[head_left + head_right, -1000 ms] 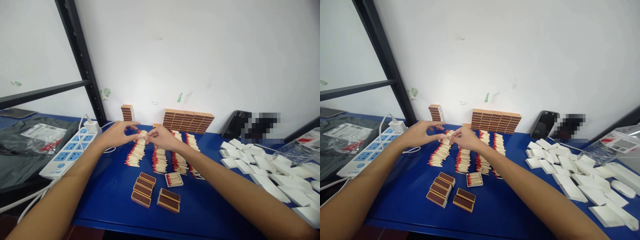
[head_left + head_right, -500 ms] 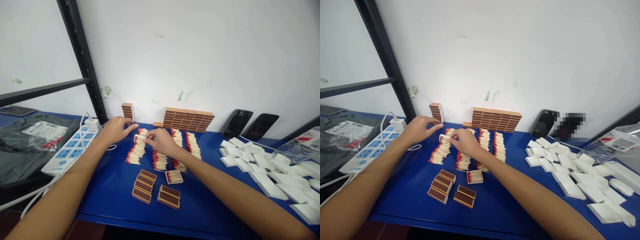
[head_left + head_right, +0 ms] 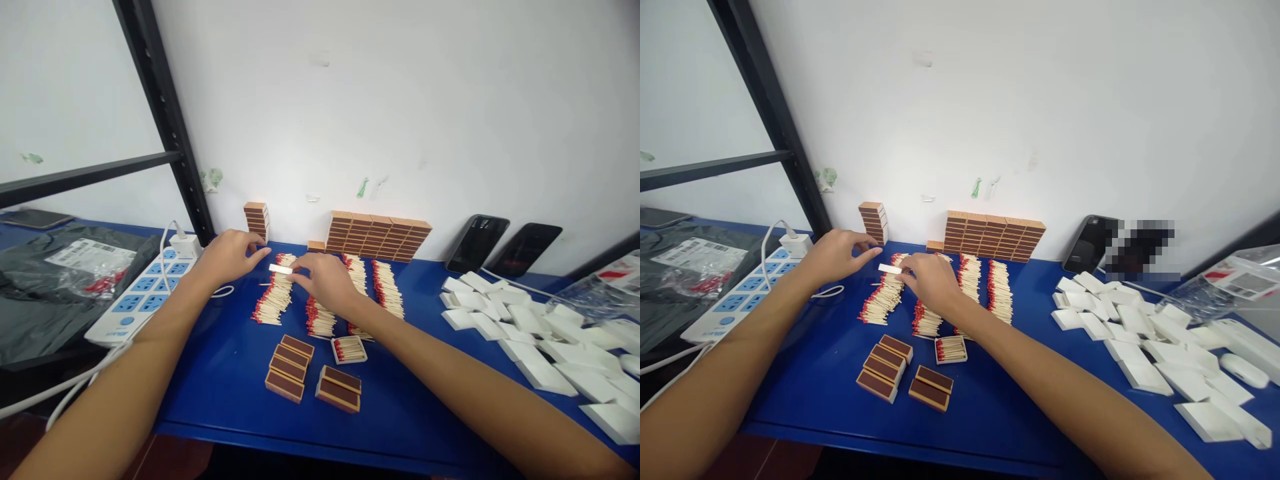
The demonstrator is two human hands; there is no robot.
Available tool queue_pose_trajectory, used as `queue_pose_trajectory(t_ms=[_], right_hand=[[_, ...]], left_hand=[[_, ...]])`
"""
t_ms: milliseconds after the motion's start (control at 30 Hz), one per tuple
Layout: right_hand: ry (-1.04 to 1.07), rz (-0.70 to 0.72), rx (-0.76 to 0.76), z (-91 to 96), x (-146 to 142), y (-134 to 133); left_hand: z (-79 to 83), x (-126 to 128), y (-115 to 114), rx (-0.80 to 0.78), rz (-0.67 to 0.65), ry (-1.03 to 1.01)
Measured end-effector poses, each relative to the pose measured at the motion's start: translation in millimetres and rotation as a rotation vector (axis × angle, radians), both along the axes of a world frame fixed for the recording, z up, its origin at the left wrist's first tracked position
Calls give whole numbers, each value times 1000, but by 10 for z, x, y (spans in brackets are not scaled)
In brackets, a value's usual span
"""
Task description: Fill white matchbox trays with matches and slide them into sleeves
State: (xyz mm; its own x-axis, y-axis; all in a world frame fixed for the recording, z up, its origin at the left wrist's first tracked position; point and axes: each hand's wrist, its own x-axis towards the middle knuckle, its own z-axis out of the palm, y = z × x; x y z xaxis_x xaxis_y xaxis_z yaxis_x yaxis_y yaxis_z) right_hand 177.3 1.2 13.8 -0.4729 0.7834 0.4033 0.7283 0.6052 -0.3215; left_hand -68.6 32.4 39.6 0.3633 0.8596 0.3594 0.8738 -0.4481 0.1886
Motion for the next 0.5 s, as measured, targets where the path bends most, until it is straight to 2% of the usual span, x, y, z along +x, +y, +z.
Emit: queue_pose_trajectory(t_ms=[133,300,500], right_hand=[[-43,1,48,-2,10,-30],[-170,-17,198,21,66,-55],[-143,-43,267,99,335,-119]], left_hand=[[16,-101,36,-143,-86,26],[53,-149,-6,-384,-179,80],[-7,-99,-15,-474,-248,17]])
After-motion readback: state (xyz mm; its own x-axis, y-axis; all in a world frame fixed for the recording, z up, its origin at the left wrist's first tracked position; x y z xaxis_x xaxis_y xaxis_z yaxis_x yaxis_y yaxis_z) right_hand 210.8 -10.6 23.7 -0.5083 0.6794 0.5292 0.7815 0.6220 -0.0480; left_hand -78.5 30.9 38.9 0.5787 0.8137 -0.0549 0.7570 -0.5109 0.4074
